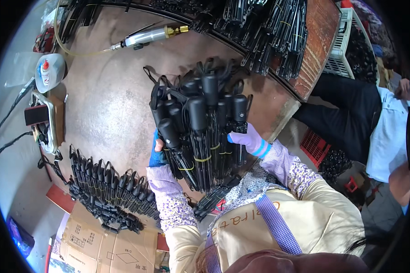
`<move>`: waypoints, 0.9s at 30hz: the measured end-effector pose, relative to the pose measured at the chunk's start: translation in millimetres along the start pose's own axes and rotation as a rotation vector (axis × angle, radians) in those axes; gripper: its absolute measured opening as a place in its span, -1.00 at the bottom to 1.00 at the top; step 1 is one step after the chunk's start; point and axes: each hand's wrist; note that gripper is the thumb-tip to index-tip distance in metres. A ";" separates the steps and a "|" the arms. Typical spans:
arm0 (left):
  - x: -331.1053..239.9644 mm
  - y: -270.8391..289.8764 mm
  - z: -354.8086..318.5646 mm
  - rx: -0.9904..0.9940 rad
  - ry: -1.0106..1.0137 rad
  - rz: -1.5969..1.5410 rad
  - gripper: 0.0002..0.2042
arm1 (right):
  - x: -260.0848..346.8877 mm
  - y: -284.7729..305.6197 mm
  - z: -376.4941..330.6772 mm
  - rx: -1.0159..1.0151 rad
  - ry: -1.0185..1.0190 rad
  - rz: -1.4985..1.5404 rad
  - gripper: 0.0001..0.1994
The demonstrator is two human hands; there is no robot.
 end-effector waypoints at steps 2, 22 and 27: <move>13.9 17.3 19.4 -0.104 -0.044 0.068 -0.33 | -2.7 -0.6 8.5 0.032 0.073 -0.016 -0.62; 33.2 -84.7 2.5 -0.022 0.157 -0.742 -0.28 | 15.5 50.7 18.4 0.071 -0.003 0.238 -0.61; 54.6 -170.5 -0.2 -0.225 0.109 -0.807 -0.30 | 46.2 114.7 29.7 0.213 -0.170 0.196 -0.61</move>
Point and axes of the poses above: each hand's wrist, its own z-axis towards the middle knuckle, its own y-axis out of the back of the hand, x = y × z, and after that the axes turned 15 degrees about -z, right-handed
